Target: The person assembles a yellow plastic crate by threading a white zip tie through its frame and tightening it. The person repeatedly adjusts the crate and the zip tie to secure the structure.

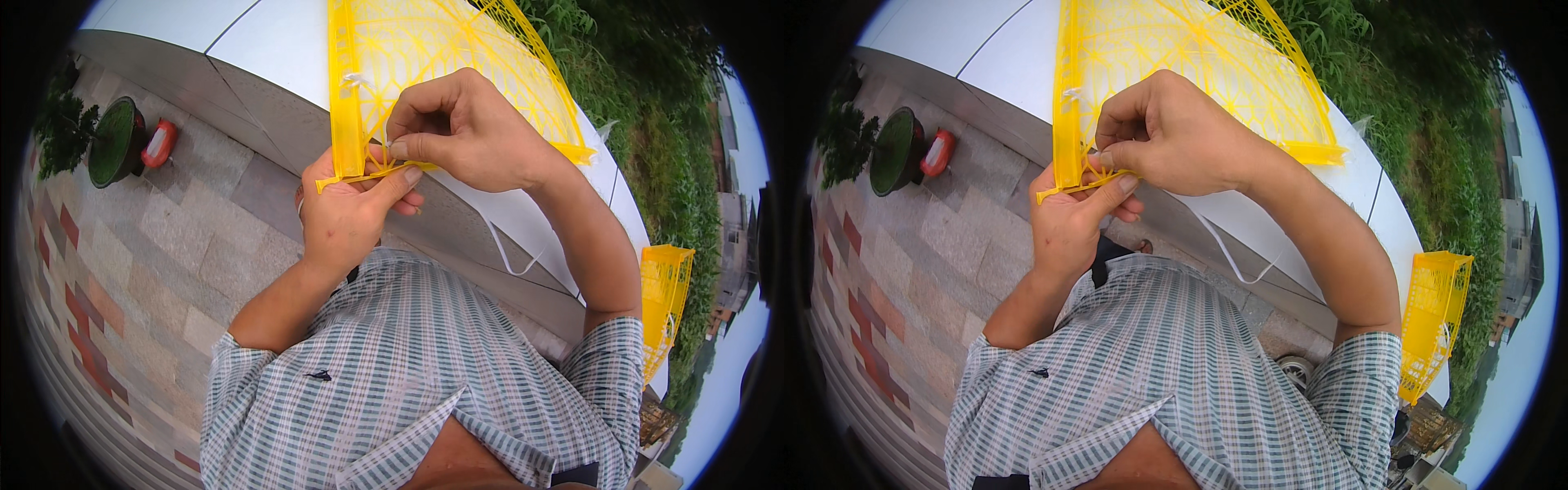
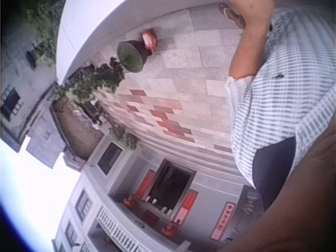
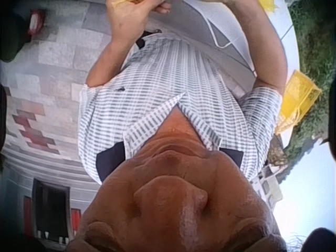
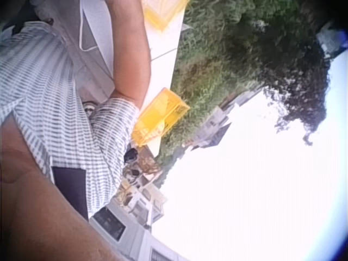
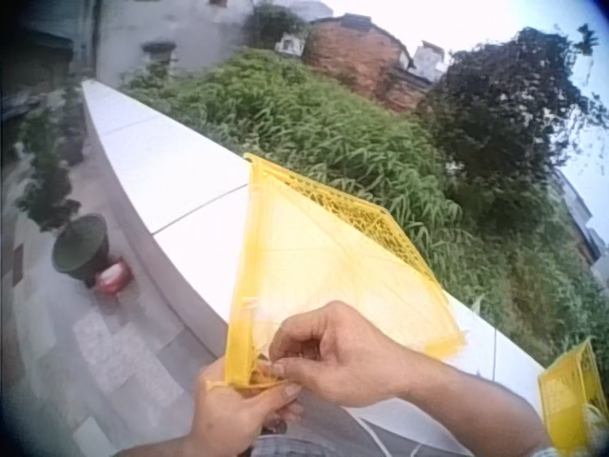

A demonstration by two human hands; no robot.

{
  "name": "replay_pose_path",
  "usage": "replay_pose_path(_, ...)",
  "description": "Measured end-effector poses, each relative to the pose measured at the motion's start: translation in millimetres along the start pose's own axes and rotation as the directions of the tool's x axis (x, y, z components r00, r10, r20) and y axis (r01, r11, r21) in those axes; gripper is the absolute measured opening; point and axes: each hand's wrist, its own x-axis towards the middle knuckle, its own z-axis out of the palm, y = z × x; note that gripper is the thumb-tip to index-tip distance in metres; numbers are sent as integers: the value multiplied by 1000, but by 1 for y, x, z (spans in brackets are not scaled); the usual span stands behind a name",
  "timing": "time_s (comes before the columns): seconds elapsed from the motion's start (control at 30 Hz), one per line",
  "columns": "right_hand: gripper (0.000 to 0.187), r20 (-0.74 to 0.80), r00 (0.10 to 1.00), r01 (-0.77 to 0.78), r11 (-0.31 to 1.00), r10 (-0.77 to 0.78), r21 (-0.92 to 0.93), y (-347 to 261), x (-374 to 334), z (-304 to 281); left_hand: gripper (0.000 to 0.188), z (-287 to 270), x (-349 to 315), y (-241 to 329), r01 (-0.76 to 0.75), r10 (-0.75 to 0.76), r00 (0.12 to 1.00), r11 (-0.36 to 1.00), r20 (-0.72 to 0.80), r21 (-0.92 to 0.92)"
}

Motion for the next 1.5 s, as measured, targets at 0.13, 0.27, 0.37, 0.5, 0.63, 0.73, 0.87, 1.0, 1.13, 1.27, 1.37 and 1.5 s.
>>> replay_pose_path(0.13, 6, 48, 997, 54, 998, -55, 27, 7, 4, 0, 31, 1, 3, 2, 76, -76, 996, 997, -41, -1)
replay_pose_path(0.27, 6, 32, 992, 117, 986, -122, 121, 21, 10, -7, 40, 0, -6, 0, 6, 2, 986, 999, -165, 51)
replay_pose_path(0.37, 8, 16, 992, 125, 983, -128, 134, 26, 9, -10, 47, 2, -7, -4, -381, 465, 824, 877, -324, 292)
replay_pose_path(0.5, 9, -8, 990, 140, 982, -140, 128, 28, 9, -8, 57, -21, -3, 36, -573, 753, 654, 437, 66, 694)
replay_pose_path(0.63, 9, -17, 983, 182, 964, -182, 193, 29, 10, -9, 60, -13, 14, 42, -523, 491, 830, 522, 263, 674)
replay_pose_path(0.73, 8, -49, 977, 211, 946, -205, 245, 32, 9, -5, 39, -7, 27, 50, -425, 375, 895, 561, 240, 710)
replay_pose_path(0.87, 8, -179, 961, 233, 968, -213, 98, 27, 0, -1, 21, -3, 39, 55, -394, 310, 917, 596, 252, 700)
replay_pose_path(1.0, 16, -124, 800, 389, 665, -587, -637, 35, -27, -14, 17, -9, 41, 56, -374, 267, 927, 631, 262, 680)
replay_pose_path(1.13, 9, 19, 880, 333, 589, -474, -736, 33, -58, -10, 12, -10, 47, 61, -401, 198, 912, 609, 359, 684)
replay_pose_path(1.27, 21, 112, 798, 495, 537, -592, -683, 41, -46, 2, 8, -15, 56, 74, -368, 75, 913, 579, 401, 728)
replay_pose_path(1.37, 15, -102, 774, 506, 706, -625, -495, 35, -36, 12, 9, -12, 59, 83, -438, 45, 871, 520, 489, 733)
replay_pose_path(1.5, 16, -395, 919, 83, 971, 13, 225, 12, -30, 27, 11, -14, 59, 75, -616, 164, 773, 425, 613, 663)
